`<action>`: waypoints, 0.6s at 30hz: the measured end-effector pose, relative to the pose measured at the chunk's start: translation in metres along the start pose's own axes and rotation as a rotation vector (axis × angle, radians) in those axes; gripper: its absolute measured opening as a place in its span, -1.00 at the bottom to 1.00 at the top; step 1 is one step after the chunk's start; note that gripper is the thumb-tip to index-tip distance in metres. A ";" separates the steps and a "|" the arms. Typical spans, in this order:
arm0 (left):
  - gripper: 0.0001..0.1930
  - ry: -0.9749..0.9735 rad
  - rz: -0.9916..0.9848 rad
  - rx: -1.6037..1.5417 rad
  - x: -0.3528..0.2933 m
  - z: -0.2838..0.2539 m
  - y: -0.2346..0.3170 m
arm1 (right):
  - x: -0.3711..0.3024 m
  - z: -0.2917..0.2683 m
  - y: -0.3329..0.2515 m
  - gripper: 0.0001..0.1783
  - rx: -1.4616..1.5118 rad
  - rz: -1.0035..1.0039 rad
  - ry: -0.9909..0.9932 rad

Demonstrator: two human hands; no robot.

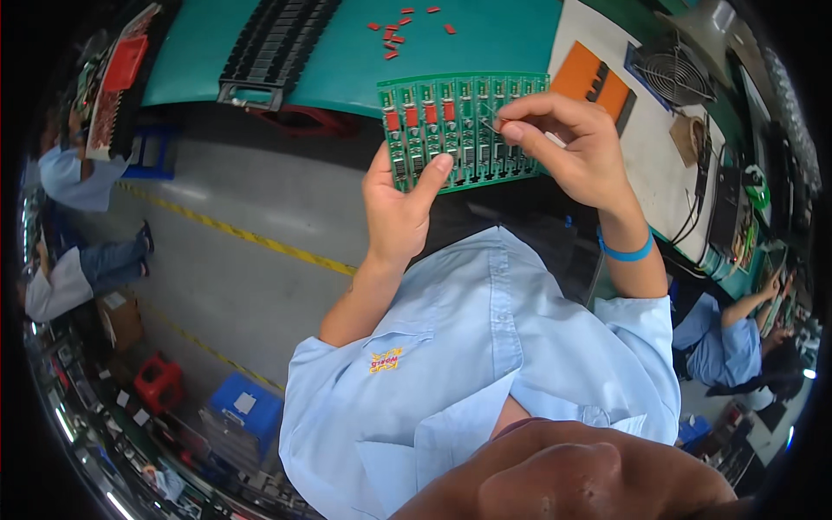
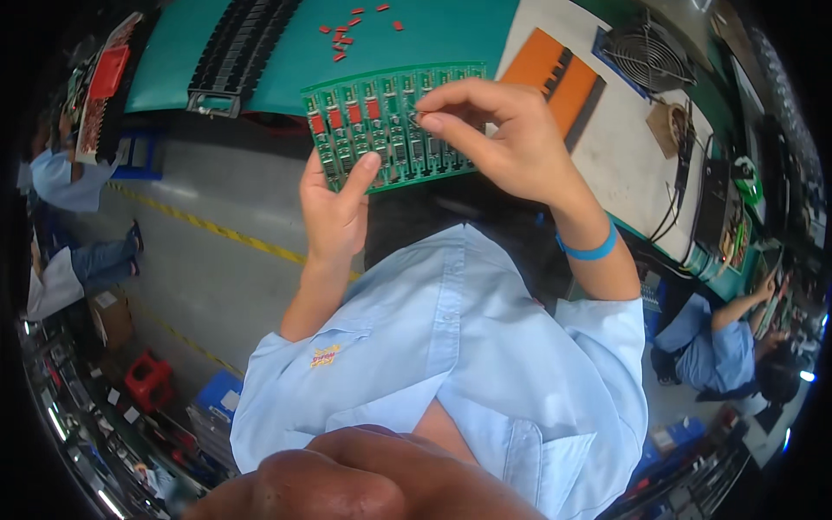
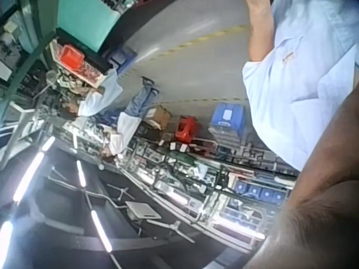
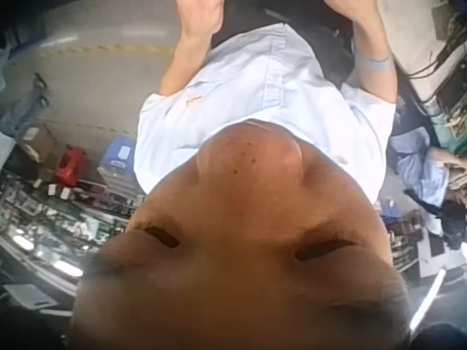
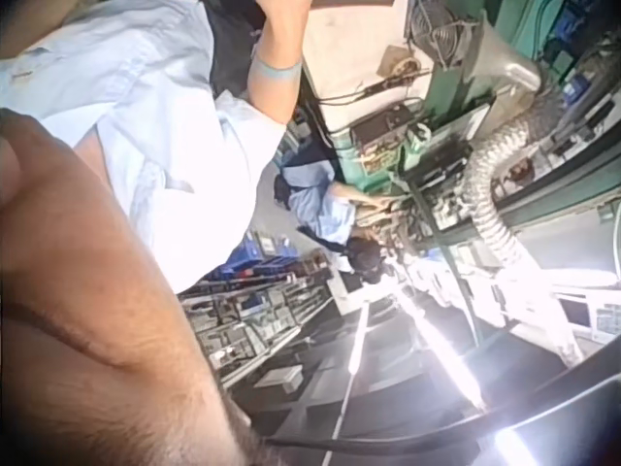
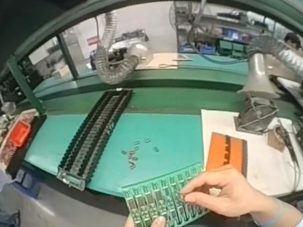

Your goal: The worker performs manual soldering on several circuit boards and operates a crimping machine.

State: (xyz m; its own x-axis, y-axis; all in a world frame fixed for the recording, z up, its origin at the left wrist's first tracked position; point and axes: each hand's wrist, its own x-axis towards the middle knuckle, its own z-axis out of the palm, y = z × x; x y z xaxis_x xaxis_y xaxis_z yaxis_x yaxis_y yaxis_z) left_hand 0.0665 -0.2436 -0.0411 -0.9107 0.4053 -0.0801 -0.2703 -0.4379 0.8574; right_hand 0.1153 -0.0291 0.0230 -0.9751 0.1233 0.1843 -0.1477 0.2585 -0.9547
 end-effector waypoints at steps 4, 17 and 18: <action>-0.69 -0.028 0.049 0.045 -0.007 -0.001 0.000 | -0.001 0.000 0.003 -0.84 -0.112 -0.065 -0.037; -0.72 -0.032 0.084 0.113 -0.006 -0.003 0.002 | 0.007 0.004 0.004 -0.84 -0.128 -0.081 -0.069; -0.72 -0.034 0.084 0.122 -0.006 -0.003 0.003 | 0.007 0.004 0.004 -0.84 -0.132 -0.083 -0.071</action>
State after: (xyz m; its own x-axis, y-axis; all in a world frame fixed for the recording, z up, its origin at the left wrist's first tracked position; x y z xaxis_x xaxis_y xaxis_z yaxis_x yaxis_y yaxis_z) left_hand 0.0698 -0.2494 -0.0396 -0.9167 0.3995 0.0099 -0.1521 -0.3717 0.9158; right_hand 0.1071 -0.0315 0.0198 -0.9704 0.0295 0.2397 -0.2098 0.3891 -0.8970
